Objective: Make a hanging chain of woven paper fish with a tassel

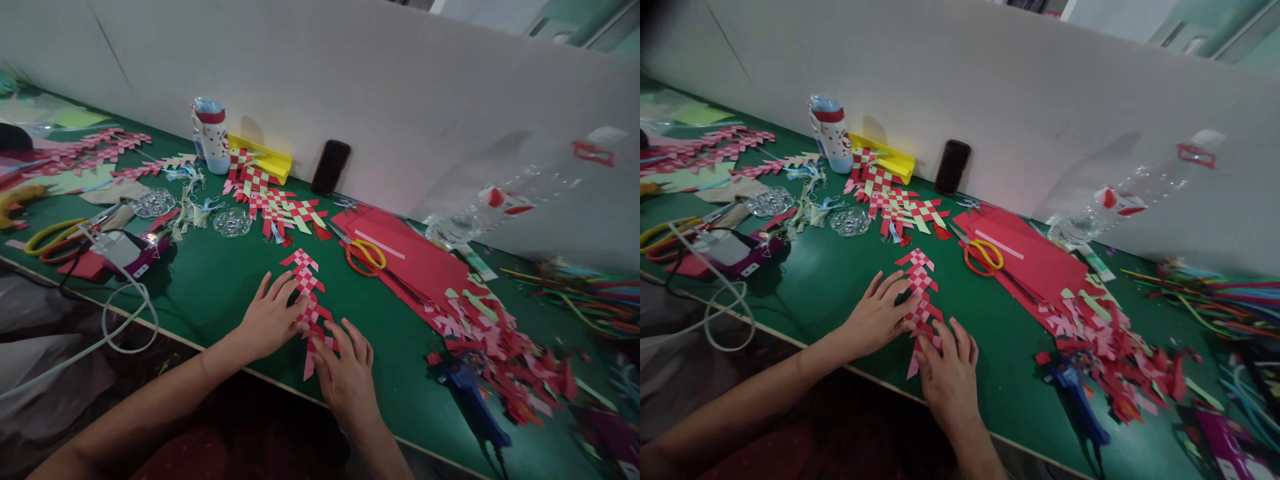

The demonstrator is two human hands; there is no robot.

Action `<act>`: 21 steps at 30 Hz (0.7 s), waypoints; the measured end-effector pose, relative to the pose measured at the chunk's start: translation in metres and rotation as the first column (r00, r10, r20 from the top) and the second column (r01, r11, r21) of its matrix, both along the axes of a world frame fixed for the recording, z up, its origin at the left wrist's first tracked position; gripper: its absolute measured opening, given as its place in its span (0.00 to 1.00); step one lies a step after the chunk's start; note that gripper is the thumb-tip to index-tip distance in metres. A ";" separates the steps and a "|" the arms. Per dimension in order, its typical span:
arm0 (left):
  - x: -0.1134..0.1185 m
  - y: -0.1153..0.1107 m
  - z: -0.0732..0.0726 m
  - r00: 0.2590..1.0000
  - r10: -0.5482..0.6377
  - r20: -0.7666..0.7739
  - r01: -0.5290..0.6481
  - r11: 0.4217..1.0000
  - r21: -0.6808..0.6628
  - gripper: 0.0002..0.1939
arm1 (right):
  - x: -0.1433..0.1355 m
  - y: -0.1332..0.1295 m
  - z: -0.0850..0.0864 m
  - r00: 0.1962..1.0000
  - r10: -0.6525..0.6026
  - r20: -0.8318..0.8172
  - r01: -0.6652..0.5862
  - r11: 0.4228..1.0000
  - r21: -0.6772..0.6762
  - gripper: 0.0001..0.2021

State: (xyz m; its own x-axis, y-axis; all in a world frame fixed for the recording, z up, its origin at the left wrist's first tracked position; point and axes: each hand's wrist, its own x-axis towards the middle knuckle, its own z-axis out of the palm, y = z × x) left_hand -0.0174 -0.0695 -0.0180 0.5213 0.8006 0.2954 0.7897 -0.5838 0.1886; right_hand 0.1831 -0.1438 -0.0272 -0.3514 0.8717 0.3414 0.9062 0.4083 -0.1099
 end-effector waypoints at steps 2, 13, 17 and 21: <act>0.001 0.001 -0.001 1.000 -0.007 -0.023 0.007 1.000 -0.001 0.22 | 0.000 -0.001 0.000 1.000 -0.004 0.000 0.004 1.000 -0.006 0.14; -0.001 0.004 -0.009 0.996 -0.076 -0.036 0.077 0.997 0.017 0.27 | 0.012 -0.001 -0.010 0.973 0.052 -0.226 -0.051 0.999 0.009 0.16; -0.002 0.013 -0.001 0.995 -0.098 -0.021 0.098 0.995 0.006 0.27 | 0.014 -0.001 -0.010 0.952 0.026 -0.305 -0.013 0.999 0.044 0.16; -0.004 0.033 0.009 0.999 -0.033 -0.028 0.034 0.999 0.021 0.24 | 0.015 0.000 -0.011 0.938 0.009 -0.347 0.012 0.998 0.058 0.15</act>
